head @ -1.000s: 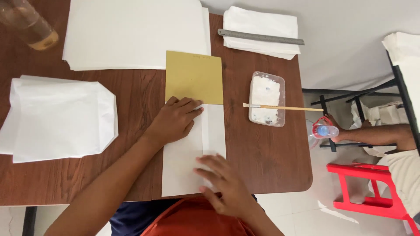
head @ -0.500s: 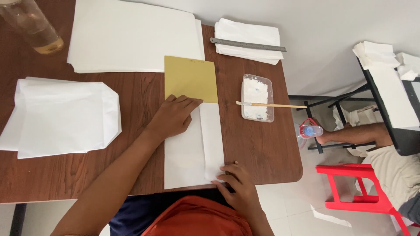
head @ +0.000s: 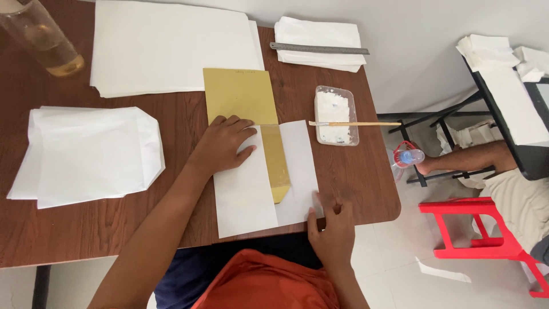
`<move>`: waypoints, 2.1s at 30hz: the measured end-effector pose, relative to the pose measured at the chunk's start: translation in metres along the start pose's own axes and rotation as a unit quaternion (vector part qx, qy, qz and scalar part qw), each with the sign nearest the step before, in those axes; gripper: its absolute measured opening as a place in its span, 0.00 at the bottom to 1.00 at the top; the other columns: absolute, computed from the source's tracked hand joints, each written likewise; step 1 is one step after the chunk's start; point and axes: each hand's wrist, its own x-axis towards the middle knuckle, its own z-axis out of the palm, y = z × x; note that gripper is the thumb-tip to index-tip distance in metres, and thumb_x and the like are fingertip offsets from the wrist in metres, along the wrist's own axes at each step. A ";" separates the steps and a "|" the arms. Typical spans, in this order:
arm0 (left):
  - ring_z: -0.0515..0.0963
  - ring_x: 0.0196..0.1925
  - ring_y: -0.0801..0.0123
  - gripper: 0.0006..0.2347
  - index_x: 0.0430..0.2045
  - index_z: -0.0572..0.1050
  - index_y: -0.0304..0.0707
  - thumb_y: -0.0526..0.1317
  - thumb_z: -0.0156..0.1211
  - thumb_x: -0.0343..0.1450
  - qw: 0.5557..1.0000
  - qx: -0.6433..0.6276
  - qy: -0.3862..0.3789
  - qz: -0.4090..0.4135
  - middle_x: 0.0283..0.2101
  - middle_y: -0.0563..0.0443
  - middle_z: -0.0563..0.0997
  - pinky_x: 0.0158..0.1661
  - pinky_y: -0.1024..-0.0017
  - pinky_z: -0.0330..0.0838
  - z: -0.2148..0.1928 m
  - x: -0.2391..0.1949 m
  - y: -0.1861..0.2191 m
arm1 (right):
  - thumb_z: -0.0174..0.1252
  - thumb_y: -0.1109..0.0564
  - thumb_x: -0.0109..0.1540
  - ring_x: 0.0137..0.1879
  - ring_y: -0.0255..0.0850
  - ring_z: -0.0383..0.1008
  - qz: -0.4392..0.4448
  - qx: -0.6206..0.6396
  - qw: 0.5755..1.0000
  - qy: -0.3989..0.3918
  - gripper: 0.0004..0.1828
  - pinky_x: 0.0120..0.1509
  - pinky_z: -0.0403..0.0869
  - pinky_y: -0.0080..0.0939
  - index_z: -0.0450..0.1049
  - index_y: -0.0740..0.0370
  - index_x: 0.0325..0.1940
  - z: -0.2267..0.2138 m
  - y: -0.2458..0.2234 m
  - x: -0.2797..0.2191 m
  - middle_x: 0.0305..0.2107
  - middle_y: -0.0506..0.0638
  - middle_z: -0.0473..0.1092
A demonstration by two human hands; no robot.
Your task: Assembling a product by applying adhesive to paper flaps with a brush and folding them over a cardboard base.
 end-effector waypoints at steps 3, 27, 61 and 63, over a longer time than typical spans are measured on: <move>0.78 0.49 0.59 0.12 0.42 0.80 0.43 0.47 0.61 0.70 1.000 -0.010 -0.002 -0.006 0.54 0.53 0.81 0.46 0.58 0.69 -0.007 0.000 -0.002 | 0.63 0.51 0.62 0.45 0.49 0.71 -0.042 -0.009 0.999 -0.024 0.13 0.44 0.73 0.47 0.81 0.52 0.50 -0.009 0.004 0.016 0.39 0.55 0.66; 0.78 0.51 0.63 0.11 0.37 0.85 0.53 0.47 0.68 0.64 0.912 -0.085 -0.364 -0.171 0.46 0.59 0.80 0.57 0.59 0.70 -0.049 0.084 -0.009 | 0.39 0.46 0.75 0.15 0.30 0.48 0.367 0.568 0.732 -0.082 0.17 0.19 0.53 0.30 0.70 0.55 0.46 0.020 0.137 0.258 0.20 0.39 0.50; 0.80 0.48 0.64 0.14 0.32 0.83 0.60 0.56 0.72 0.59 0.986 -0.080 -0.117 -0.089 0.52 0.62 0.81 0.49 0.60 0.74 -0.002 0.025 -0.031 | 0.39 0.48 0.74 0.18 0.41 0.61 -0.126 0.258 0.932 0.221 0.19 0.24 0.57 0.36 0.64 0.62 0.36 0.042 0.146 0.226 0.15 0.52 0.60; 0.80 0.48 0.65 0.13 0.31 0.84 0.59 0.56 0.73 0.59 0.986 -0.078 -0.114 -0.091 0.52 0.62 0.82 0.49 0.60 0.75 -0.002 0.026 -0.031 | 0.40 0.51 0.74 0.17 0.41 0.60 -0.160 0.279 0.908 0.270 0.17 0.22 0.55 0.38 0.62 0.63 0.36 0.051 0.155 0.221 0.19 0.49 0.60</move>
